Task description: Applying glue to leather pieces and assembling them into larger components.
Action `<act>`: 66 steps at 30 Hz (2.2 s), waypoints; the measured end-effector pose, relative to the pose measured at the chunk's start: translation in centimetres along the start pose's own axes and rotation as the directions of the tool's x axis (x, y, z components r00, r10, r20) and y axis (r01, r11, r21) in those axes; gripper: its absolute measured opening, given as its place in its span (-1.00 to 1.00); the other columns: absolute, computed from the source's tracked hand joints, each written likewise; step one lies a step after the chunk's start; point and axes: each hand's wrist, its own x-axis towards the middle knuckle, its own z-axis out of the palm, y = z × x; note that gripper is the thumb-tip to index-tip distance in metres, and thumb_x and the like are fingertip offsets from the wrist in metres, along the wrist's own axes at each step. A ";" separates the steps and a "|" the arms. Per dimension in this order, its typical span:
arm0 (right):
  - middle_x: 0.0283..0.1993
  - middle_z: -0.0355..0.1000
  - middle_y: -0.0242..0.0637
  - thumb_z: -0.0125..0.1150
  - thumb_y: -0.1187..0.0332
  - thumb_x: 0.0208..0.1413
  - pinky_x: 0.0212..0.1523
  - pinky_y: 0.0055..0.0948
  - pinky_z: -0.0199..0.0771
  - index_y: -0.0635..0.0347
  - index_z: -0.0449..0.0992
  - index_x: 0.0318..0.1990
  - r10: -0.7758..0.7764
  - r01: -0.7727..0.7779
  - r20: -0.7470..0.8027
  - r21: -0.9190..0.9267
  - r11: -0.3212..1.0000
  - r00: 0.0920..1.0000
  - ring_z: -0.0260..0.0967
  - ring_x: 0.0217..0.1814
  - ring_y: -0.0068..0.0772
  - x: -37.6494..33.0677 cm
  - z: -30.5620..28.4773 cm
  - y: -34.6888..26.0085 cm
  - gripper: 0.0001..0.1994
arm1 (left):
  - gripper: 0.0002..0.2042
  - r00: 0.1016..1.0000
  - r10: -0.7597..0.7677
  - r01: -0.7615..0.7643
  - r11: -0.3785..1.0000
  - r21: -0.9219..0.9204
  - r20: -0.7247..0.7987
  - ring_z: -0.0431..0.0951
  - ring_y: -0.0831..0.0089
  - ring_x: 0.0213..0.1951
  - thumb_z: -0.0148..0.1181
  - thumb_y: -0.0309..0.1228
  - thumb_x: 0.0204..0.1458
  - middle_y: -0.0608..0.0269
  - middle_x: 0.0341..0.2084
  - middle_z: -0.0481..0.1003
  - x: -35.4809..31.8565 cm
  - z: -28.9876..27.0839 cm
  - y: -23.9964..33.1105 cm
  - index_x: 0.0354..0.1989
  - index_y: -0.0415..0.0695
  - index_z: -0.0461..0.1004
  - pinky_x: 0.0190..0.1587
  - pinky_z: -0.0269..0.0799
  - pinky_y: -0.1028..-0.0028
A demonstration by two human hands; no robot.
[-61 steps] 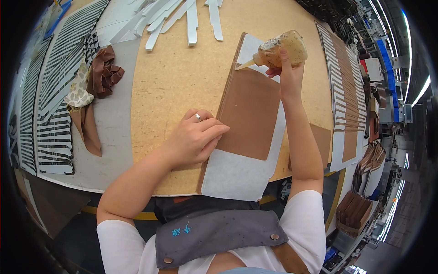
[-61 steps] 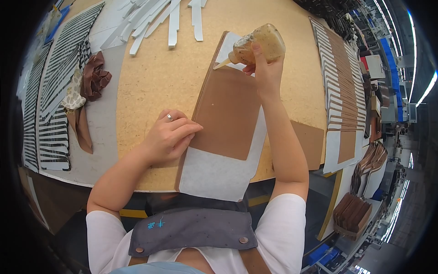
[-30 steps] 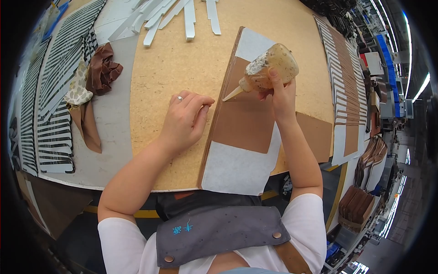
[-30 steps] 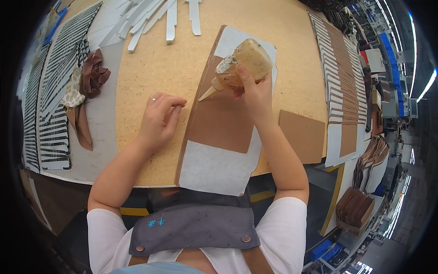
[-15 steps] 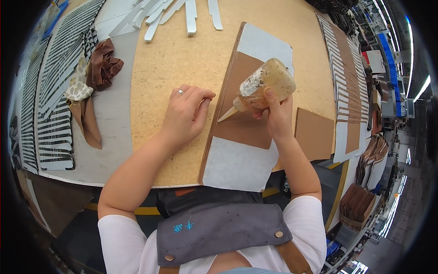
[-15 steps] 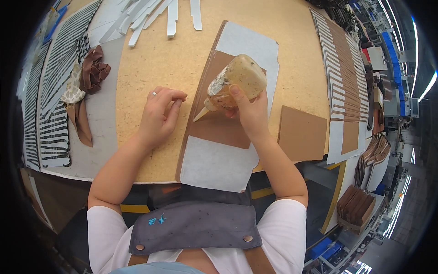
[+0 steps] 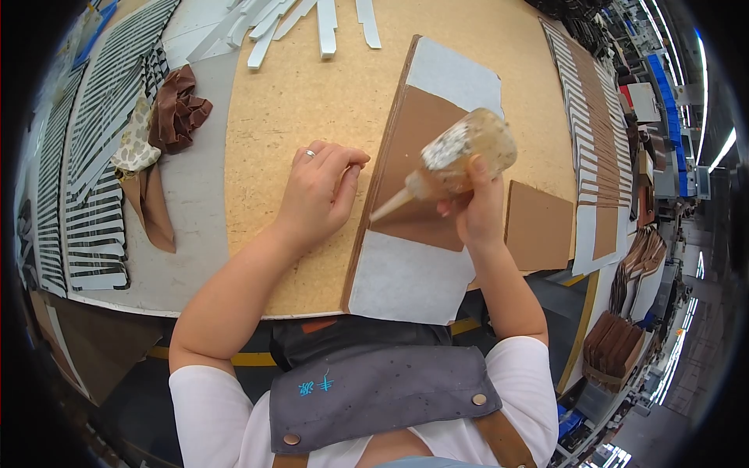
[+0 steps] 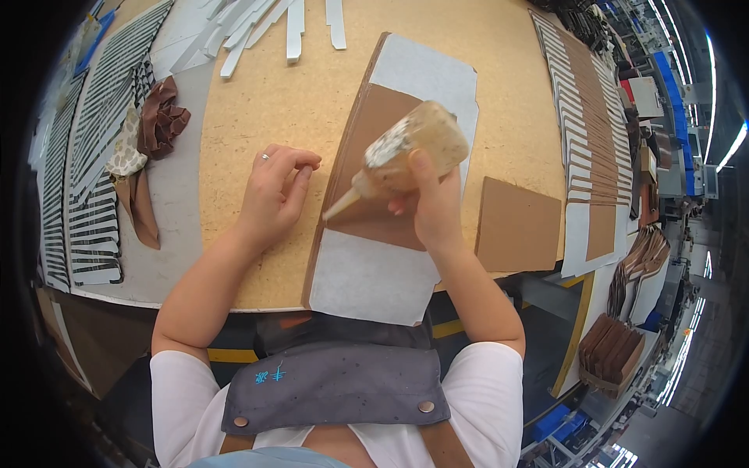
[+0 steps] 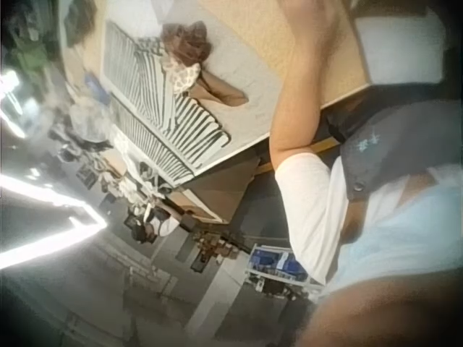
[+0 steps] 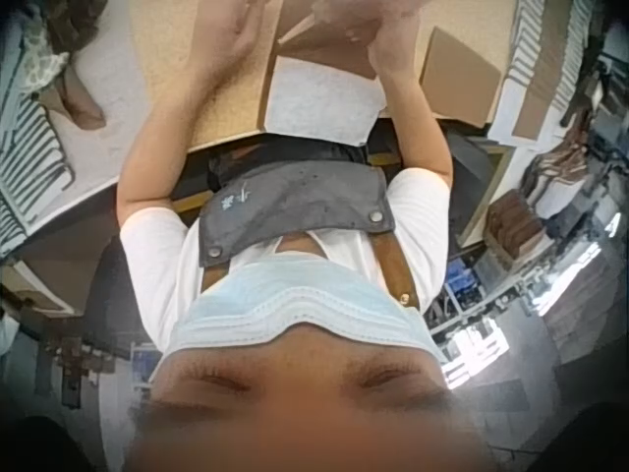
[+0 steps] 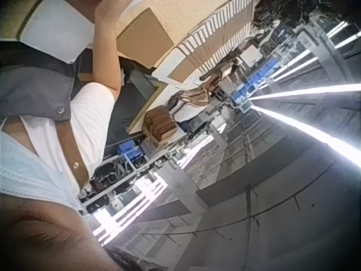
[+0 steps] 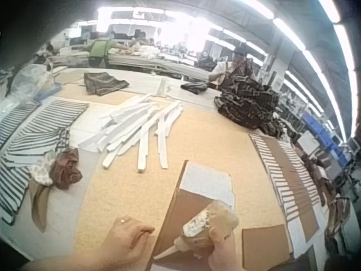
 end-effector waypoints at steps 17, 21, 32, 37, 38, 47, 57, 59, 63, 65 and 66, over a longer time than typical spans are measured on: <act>-0.42 0.40 -0.22 0.15 0.07 0.06 -0.70 -0.61 0.40 0.29 0.31 -0.18 -0.321 0.307 -0.076 -0.155 0.939 0.944 0.36 -0.65 -0.49 6.9 -1.1 -0.6 -0.58 | -0.88 1.000 -0.024 0.024 1.000 -0.001 0.006 0.39 0.33 -0.32 0.03 -0.63 -0.05 0.26 -0.47 0.46 0.0 -0.1 -0.2 -0.34 -0.16 0.42 -0.18 0.23 0.41; -0.42 0.40 -0.22 0.16 0.08 0.06 -0.70 -0.60 0.40 0.29 0.30 -0.18 -0.330 0.314 -0.081 -0.161 0.935 0.940 0.36 -0.65 -0.49 7.2 -1.0 -0.6 -0.59 | -0.88 1.000 -0.026 0.026 1.000 -0.005 0.006 0.39 0.33 -0.32 0.03 -0.63 -0.05 0.26 -0.46 0.47 0.1 0.0 -0.3 -0.34 -0.16 0.42 -0.18 0.23 0.40; -0.41 0.38 -0.22 0.17 0.12 0.06 -0.70 -0.60 0.39 0.27 0.26 -0.15 -0.358 0.342 -0.067 -0.178 0.923 0.931 0.35 -0.66 -0.49 8.2 -0.9 -1.0 -0.59 | -0.88 1.000 -0.024 0.023 1.000 -0.014 -0.007 0.39 0.32 -0.33 0.04 -0.63 -0.05 0.25 -0.47 0.47 0.0 0.0 -0.1 -0.35 -0.17 0.43 -0.18 0.24 0.40; -0.40 0.38 -0.22 0.18 0.10 0.05 -0.74 -0.62 0.34 0.27 0.25 -0.14 -0.313 0.299 -0.058 -0.177 0.938 0.948 0.33 -0.67 -0.50 7.0 -0.9 -0.7 -0.57 | -0.88 1.000 -0.030 0.030 1.000 -0.009 0.003 0.39 0.32 -0.33 0.04 -0.63 -0.05 0.25 -0.47 0.47 0.0 0.0 -0.1 -0.35 -0.17 0.43 -0.18 0.23 0.40; -0.39 0.38 -0.22 0.19 0.10 0.04 -0.76 -0.63 0.33 0.27 0.25 -0.14 -0.299 0.285 -0.054 -0.178 0.942 0.953 0.33 -0.67 -0.51 6.7 -0.9 -0.6 -0.56 | -0.88 0.999 -0.031 0.031 0.999 -0.005 0.008 0.39 0.31 -0.32 0.04 -0.63 -0.05 0.25 -0.47 0.47 0.0 0.0 -0.1 -0.35 -0.17 0.43 -0.18 0.23 0.40; -0.39 0.40 -0.23 0.15 0.04 0.05 -0.79 -0.63 0.30 0.27 0.27 -0.12 -0.199 0.186 -0.044 -0.210 0.960 0.979 0.33 -0.67 -0.52 4.1 -0.4 -0.2 -0.54 | -0.89 0.999 -0.031 0.031 0.999 -0.007 0.019 0.39 0.32 -0.31 0.03 -0.62 -0.04 0.25 -0.46 0.47 0.2 -0.1 -0.2 -0.33 -0.18 0.43 -0.16 0.24 0.40; -0.30 0.45 -0.32 -0.03 -0.17 0.07 -0.76 -0.73 0.16 0.13 0.42 -0.17 0.108 -0.020 -0.169 0.452 0.892 0.980 0.24 -0.60 -0.68 3.0 -3.8 -5.1 -0.49 | -0.84 0.994 -0.108 0.107 0.993 -0.057 -0.023 0.40 0.41 -0.25 0.01 -0.57 0.03 0.22 -0.34 0.46 -0.2 -0.2 -0.3 -0.19 -0.22 0.38 -0.14 0.30 0.43; -0.28 0.45 -0.26 -0.06 -0.18 0.08 -0.76 -0.72 0.12 0.15 0.41 -0.16 0.078 0.005 -0.176 0.423 0.906 0.981 0.18 -0.64 -0.67 2.4 -5.5 -5.5 -0.47 | -0.76 0.918 -0.380 0.397 0.878 -0.266 0.117 0.40 0.43 -0.13 -0.03 -0.52 0.09 0.17 -0.20 0.44 -0.5 -0.3 0.1 -0.06 -0.24 0.32 -0.06 0.31 0.45; -0.20 0.42 -0.05 -0.12 -0.20 0.09 -0.75 -0.69 0.04 0.21 0.36 -0.11 0.087 0.031 -0.249 0.437 0.899 0.964 0.02 -0.73 -0.62 1.0 -7.6 -6.3 -0.42 | -0.67 0.824 -0.478 0.566 0.724 -0.395 0.303 0.37 0.39 -0.01 -0.07 -0.47 0.13 0.11 -0.04 0.37 -1.2 -1.1 2.0 0.08 -0.25 0.23 0.06 0.25 0.44; -0.18 0.40 0.00 -0.10 -0.20 0.09 -0.75 -0.69 0.05 0.22 0.34 -0.09 0.095 0.024 -0.232 0.462 0.887 0.968 0.02 -0.73 -0.60 0.4 -9.1 -6.2 -0.41 | -0.61 0.761 -0.480 0.643 0.651 -0.404 0.437 0.30 0.35 0.09 -0.09 -0.44 0.14 0.05 0.06 0.29 -1.6 -1.4 2.7 0.15 -0.27 0.17 0.13 0.18 0.42; -0.18 0.40 0.00 -0.10 -0.20 0.09 -0.75 -0.69 0.05 0.22 0.34 -0.09 0.093 0.019 -0.222 0.454 0.891 0.971 0.02 -0.73 -0.60 0.2 -9.6 -6.0 -0.41 | -0.61 0.763 -0.484 0.641 0.647 -0.413 0.428 0.30 0.35 0.09 -0.09 -0.44 0.14 0.05 0.06 0.29 -1.6 -1.5 2.9 0.15 -0.27 0.17 0.13 0.18 0.42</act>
